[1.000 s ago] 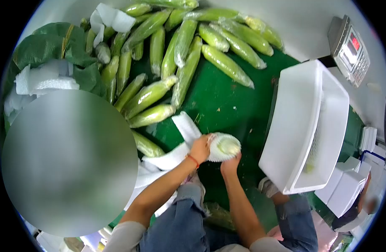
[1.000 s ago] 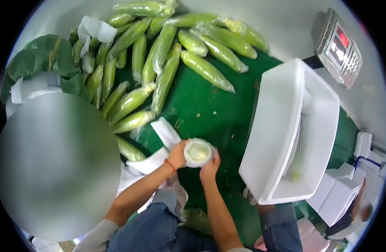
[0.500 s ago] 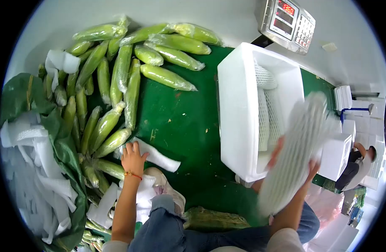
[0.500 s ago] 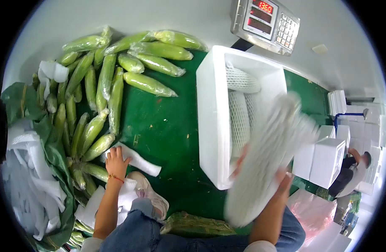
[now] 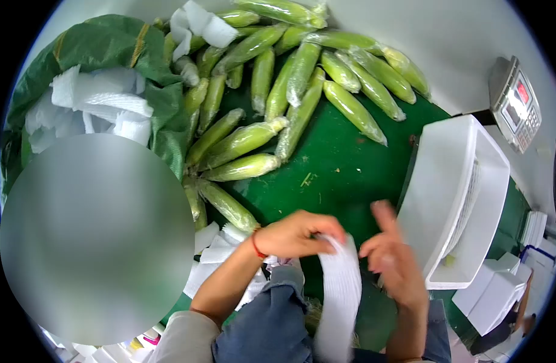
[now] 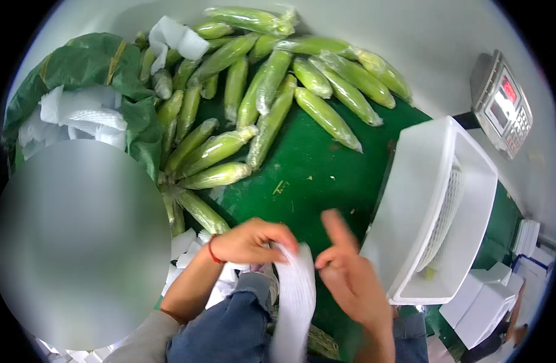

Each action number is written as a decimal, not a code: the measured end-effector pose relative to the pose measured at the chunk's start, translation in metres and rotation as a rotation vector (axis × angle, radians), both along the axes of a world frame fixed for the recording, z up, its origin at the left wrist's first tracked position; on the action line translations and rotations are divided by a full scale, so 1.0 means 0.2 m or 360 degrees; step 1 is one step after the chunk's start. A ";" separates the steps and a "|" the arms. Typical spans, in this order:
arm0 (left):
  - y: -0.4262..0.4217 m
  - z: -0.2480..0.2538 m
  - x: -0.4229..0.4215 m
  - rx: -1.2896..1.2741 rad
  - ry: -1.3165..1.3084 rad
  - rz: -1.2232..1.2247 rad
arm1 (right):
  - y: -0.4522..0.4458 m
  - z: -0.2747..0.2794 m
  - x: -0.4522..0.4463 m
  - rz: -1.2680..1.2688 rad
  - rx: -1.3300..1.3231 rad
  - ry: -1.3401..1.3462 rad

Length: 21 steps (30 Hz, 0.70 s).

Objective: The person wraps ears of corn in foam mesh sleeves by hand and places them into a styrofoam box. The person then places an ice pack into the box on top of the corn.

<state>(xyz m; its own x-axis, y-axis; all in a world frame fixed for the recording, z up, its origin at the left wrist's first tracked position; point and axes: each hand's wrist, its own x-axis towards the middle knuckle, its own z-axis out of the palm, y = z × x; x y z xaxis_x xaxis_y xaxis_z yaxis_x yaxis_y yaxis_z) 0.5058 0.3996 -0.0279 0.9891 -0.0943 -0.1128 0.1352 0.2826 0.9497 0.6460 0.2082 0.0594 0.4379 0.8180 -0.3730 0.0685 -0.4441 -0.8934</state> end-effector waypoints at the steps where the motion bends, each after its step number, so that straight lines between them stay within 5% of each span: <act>1: 0.00 0.07 0.04 0.0181 -0.0027 -0.0008 | 0.09 -0.09 -0.04 0.0054 -0.0077 0.0224; 3: -0.04 0.08 0.05 0.1224 -0.0236 0.0645 | 0.16 -0.27 -0.14 -0.0334 0.0125 0.0920; 5: -0.05 0.05 -0.02 0.1529 -0.0441 0.0870 | 0.19 -0.29 -0.20 -0.0643 0.0122 0.1512; 6: -0.05 0.04 -0.04 0.1686 -0.0561 0.0966 | 0.16 -0.41 -0.24 -0.0558 0.0133 0.1380; 9: -0.11 -0.10 -0.16 0.1037 -0.0174 0.1278 | 0.20 -0.53 -0.30 -0.0451 0.0155 0.0924; 10: -0.14 -0.13 -0.22 0.0171 0.0546 0.1281 | 0.16 -0.64 -0.29 -0.0566 0.0359 0.1150; 12: -0.11 -0.27 -0.30 0.0157 -0.0127 0.0806 | 0.22 -0.67 -0.28 -0.1151 0.0347 0.1663; 13: -0.10 -0.28 -0.35 -0.0206 -0.0031 0.0575 | 0.30 -0.60 -0.25 -0.1181 0.0275 0.1828; 15: -0.04 -0.20 -0.40 -0.0871 0.0320 0.0173 | 0.36 -0.61 -0.25 -0.0613 0.0347 0.2372; 16: 0.00 -0.22 -0.42 -0.1142 0.0347 0.0673 | 0.41 -0.67 -0.22 -0.0254 0.0244 0.2023; 17: 0.05 -0.28 -0.44 -0.1394 0.0362 0.1195 | 0.50 -0.74 -0.18 0.0140 0.0066 0.1159; 19: 0.14 -0.51 -0.53 -0.0249 0.0916 0.1798 | 0.73 -0.87 -0.15 0.0583 -0.0064 -0.0511; 21: 0.19 -0.54 -0.42 0.0410 0.1029 0.2060 | 0.92 -0.97 -0.21 0.0494 0.0247 -0.0646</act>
<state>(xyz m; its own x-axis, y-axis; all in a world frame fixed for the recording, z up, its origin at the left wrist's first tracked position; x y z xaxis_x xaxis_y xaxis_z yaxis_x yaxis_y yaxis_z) 0.4226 0.4381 -0.1365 0.1384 0.8898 -0.4349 0.3370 0.3706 0.8655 0.6031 0.3921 -0.1344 0.2505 0.9641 -0.0884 0.5294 -0.2129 -0.8212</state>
